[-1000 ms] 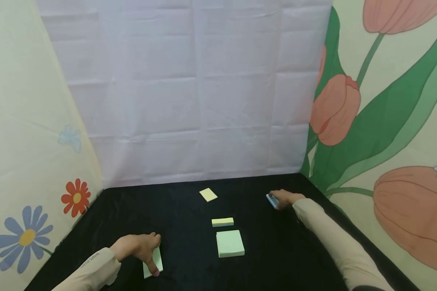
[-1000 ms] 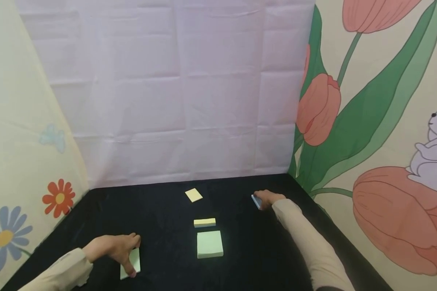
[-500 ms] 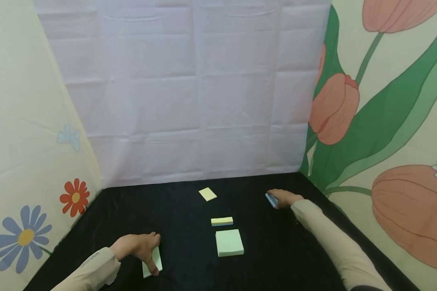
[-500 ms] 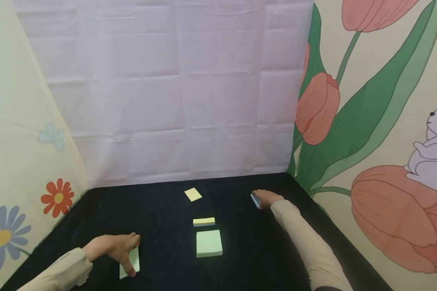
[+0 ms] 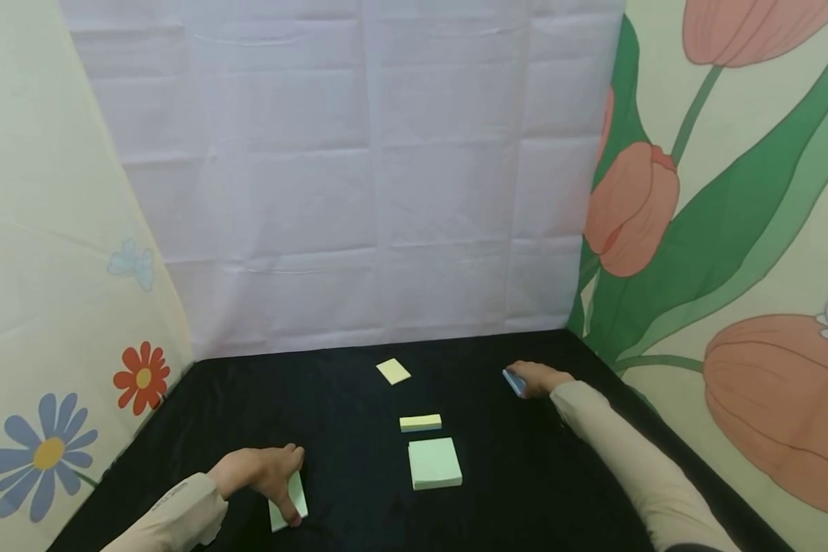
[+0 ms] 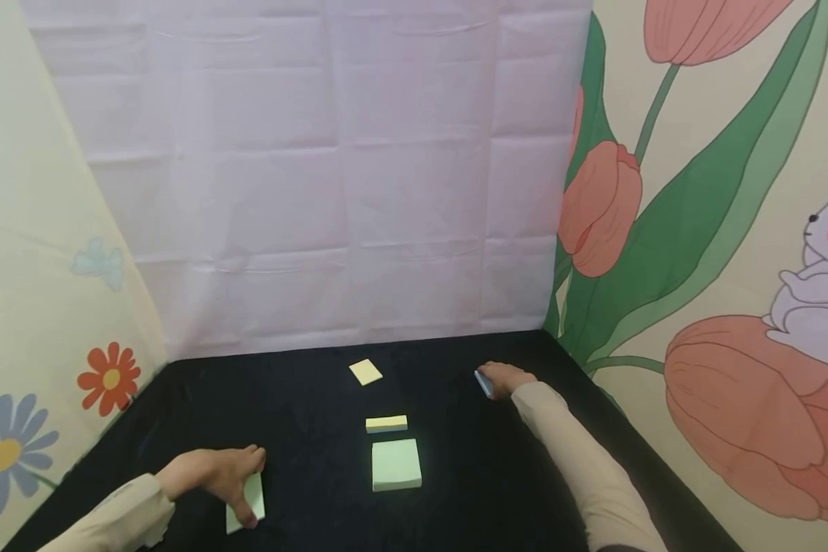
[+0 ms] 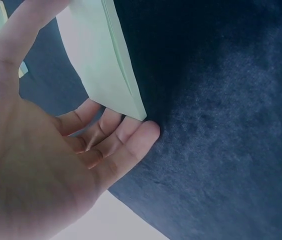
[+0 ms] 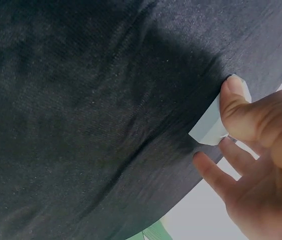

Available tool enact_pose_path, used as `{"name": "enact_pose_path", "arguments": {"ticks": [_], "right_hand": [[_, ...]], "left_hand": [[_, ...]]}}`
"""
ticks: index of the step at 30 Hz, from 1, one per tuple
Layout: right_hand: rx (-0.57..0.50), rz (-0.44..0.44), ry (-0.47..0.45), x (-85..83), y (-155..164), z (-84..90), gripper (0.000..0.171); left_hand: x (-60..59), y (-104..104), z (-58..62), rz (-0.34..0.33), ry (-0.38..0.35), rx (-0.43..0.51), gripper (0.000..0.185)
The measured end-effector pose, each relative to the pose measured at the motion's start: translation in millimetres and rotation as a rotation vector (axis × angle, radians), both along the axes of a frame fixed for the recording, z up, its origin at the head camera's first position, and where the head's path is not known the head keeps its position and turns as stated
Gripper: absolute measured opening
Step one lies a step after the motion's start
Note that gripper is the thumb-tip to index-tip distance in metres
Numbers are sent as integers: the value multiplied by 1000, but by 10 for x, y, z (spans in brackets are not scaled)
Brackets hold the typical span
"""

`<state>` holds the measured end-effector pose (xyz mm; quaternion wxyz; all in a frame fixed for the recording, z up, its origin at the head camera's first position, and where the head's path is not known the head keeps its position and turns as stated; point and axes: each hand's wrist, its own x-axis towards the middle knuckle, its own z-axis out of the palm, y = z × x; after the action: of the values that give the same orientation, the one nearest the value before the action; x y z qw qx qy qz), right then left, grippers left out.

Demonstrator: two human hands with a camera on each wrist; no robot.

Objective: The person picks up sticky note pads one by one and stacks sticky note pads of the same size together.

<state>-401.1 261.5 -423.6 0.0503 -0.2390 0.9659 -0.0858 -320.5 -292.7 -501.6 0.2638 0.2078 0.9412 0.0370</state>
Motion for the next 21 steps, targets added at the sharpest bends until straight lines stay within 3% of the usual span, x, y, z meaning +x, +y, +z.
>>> {"name": "enact_pose_path", "arguments": {"ticks": [9, 21], "right_hand": [[13, -5, 3, 4, -8, -26, 55], [35, -15, -2, -14, -2, -31, 55]], "left_hand": [[7, -16, 12, -24, 26, -15, 91], [15, 47, 37, -154, 130, 91, 83]]}}
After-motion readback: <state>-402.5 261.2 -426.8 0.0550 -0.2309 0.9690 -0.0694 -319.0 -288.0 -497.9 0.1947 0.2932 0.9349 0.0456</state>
